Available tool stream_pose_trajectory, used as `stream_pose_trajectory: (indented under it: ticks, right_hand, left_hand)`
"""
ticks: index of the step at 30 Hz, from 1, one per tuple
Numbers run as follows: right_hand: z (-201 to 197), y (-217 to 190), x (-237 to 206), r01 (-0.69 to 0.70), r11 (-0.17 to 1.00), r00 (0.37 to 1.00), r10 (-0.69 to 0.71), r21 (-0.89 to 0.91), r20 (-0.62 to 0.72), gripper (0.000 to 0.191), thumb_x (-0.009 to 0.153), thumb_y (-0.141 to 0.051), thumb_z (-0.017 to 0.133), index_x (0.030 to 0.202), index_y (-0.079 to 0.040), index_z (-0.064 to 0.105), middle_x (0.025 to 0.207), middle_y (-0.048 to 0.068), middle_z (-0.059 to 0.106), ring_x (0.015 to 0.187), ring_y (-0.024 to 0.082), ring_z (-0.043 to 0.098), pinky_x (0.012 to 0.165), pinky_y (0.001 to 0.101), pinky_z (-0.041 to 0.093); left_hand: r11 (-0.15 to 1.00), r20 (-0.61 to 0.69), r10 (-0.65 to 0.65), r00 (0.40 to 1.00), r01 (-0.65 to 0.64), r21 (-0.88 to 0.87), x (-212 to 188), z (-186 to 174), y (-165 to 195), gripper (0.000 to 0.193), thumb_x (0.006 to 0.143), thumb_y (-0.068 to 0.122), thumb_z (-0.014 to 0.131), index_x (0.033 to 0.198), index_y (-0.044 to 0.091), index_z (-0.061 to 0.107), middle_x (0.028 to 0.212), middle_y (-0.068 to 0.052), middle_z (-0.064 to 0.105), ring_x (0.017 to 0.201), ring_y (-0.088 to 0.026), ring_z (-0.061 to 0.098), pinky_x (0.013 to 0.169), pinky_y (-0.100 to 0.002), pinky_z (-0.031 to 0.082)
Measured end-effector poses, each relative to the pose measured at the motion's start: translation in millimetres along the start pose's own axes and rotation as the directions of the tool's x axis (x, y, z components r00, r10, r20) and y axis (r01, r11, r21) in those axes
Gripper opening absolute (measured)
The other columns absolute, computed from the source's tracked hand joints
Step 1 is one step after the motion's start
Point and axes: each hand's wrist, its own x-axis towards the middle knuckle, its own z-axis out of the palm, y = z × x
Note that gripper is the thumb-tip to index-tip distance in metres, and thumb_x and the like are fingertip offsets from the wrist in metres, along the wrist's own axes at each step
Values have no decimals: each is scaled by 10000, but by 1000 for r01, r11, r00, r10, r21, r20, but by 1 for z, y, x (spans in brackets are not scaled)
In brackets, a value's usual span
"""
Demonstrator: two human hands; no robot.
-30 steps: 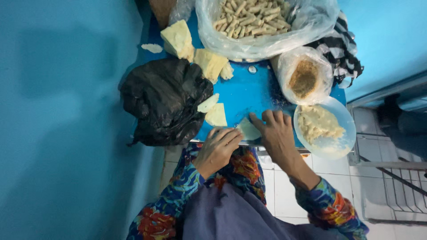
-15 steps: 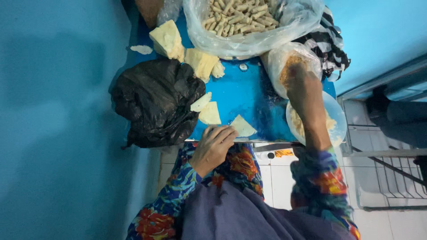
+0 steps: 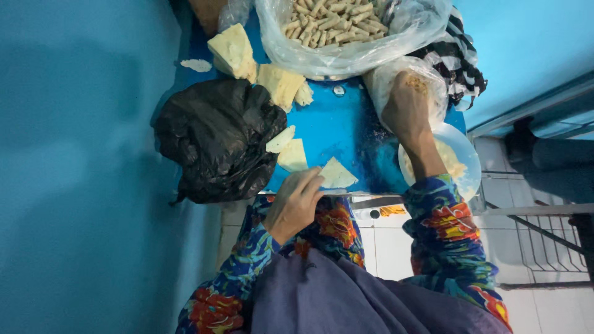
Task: The person sits on the floor at a small blue table and shapes pieces of dough by hand, flattening each piece and placing a scoop of brown filling from a plastic-lined container onto it, then folding the dough over the filling. Finished pieces are set aside and a plate of already shaped dough pieces sits nearby.
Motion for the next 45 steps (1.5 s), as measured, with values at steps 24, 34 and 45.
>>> stream_pose_trajectory:
  ticks: [24, 34, 45]
  right_hand:
    - [-8, -71, -145, 315, 853, 929, -367, 416, 51, 509, 836, 74, 617, 1329, 3, 508, 999, 165, 685, 918, 360, 690, 727, 423, 564]
    - [-23, -87, -141, 240, 833, 957, -290, 497, 23, 635, 856, 43, 662, 1450, -71, 469, 1011, 134, 715, 881, 328, 679, 714, 430, 559]
    - [-17, -75, -137, -3, 805, 989, -86, 594, 122, 550, 918, 60, 640, 1429, -66, 480, 1074, 143, 743, 971, 342, 726, 764, 414, 575]
  left_hand:
    - [968, -49, -247, 968, 249, 33, 25, 10, 10, 117, 935, 33, 667, 960, 7, 556, 1043, -152, 530, 1011, -374, 545, 881, -482, 451]
    - [960, 5, -275, 961, 275, 54, 27, 11, 13, 89, 961, 39, 627, 978, 20, 542, 955, -164, 590, 967, -390, 580, 833, -497, 462]
    - [942, -22, -323, 946, 319, -105, 22, 10, 13, 142, 990, 16, 596, 1129, 7, 574, 1018, -169, 649, 999, -383, 621, 845, -488, 493]
